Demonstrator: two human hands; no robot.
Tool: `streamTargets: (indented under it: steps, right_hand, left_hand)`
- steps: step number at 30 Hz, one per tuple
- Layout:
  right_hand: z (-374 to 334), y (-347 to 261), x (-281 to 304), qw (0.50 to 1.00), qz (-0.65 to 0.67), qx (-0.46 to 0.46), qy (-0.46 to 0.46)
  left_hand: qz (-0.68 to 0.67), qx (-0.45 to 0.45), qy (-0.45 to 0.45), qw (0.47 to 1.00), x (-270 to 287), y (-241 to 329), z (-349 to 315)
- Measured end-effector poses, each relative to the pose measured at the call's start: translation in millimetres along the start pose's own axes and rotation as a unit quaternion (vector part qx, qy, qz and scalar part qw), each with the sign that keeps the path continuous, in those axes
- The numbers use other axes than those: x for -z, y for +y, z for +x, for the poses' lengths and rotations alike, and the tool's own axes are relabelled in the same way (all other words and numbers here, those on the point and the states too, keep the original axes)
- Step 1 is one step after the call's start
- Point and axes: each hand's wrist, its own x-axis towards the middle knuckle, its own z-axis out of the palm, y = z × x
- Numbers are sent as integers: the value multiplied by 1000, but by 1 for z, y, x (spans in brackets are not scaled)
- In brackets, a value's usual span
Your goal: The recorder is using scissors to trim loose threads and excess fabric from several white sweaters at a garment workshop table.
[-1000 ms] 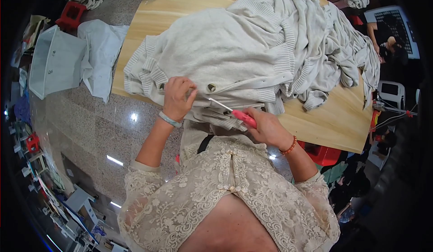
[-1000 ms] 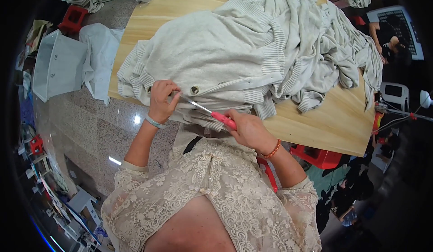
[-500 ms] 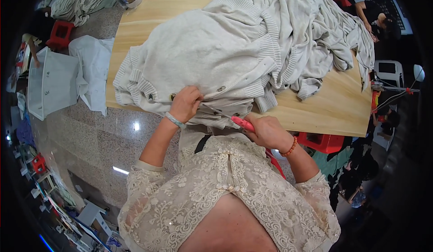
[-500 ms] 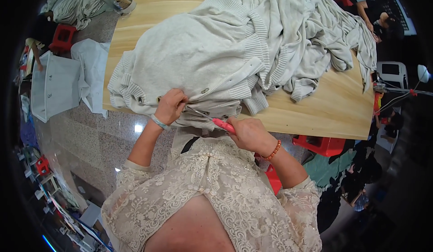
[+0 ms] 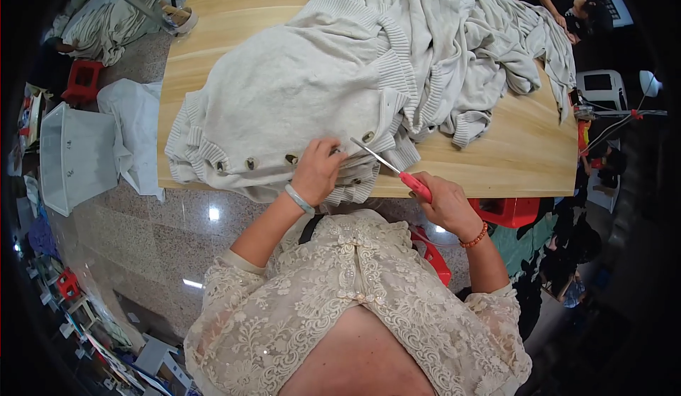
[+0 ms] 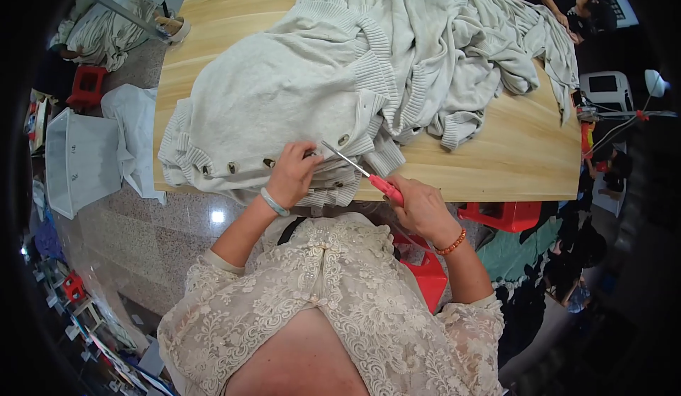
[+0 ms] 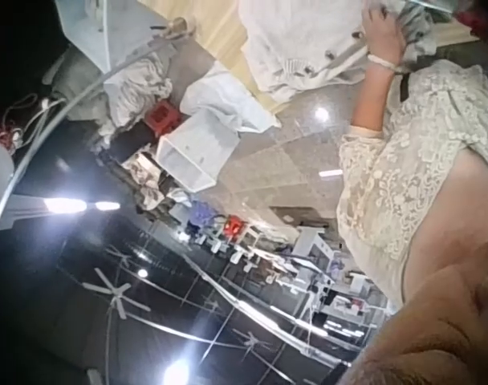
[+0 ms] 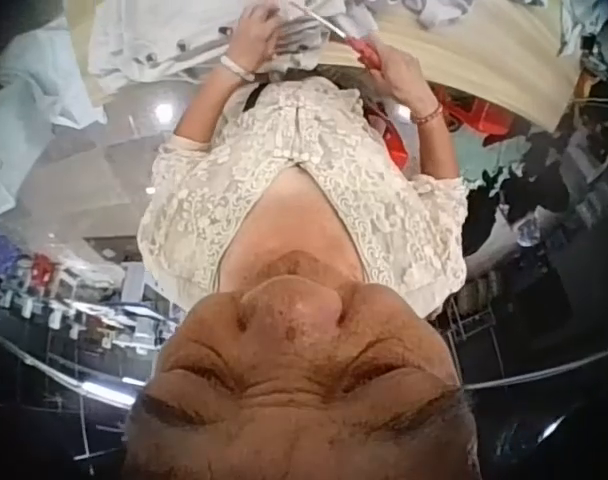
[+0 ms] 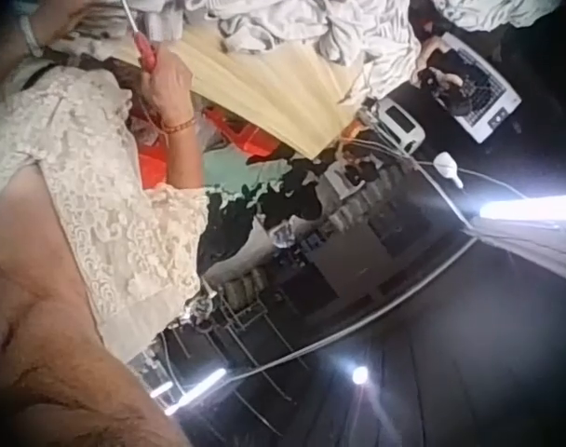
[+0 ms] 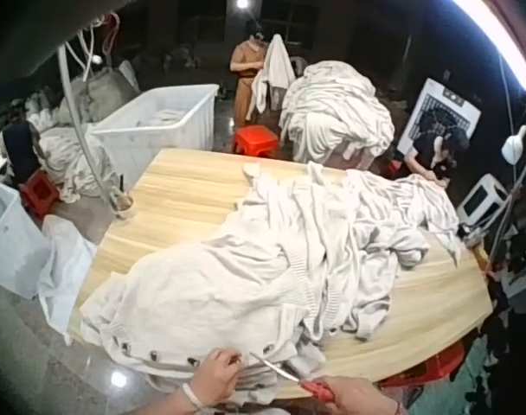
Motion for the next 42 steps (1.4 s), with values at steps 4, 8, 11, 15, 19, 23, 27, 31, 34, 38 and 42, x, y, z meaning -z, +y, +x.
streamTargets:
  steps: [4, 8, 11, 15, 19, 23, 27, 31, 34, 38, 42]
  right_hand:
    - [-9, 1, -4, 995, -46, -41, -84]
    - [-8, 3, -13, 993, -50, -16, -102]
    - [-10, 6, -11, 996, -5, -12, -85]
    - [-16, 19, -6, 999, 21, -39, 11]
    - [-27, 24, 1, 996, 3, -67, 52]
    - [-43, 32, -3, 995, -1, -102, 16]
    - [-48, 27, -6, 992, -33, -121, -34]
    - [-49, 36, -11, 994, -13, -107, -14]
    - [-54, 43, -10, 992, 4, -128, -5]
    - [-60, 45, -20, 993, 13, -118, -18]
    - [-60, 50, -28, 992, 58, -107, 32]
  left_hand:
    - [-82, 96, -55, 991, 4, -13, 13]
    - [-73, 84, -114, 987, 6, -21, 16]
    - [-92, 83, -133, 983, 7, -19, 23]
    - [-109, 78, -57, 989, -9, 5, 50]
    - [-85, 55, -47, 994, -42, 14, 64]
    - [-113, 59, -98, 987, -46, 10, 64]
    - [-93, 69, -151, 982, -46, 4, 66]
    - [-34, 34, -144, 988, -47, 15, 69]
    - [-41, 43, -161, 985, -48, 13, 69]
    - [-88, 75, -217, 969, -43, 5, 77]
    - [-137, 149, -295, 934, -36, -1, 85]
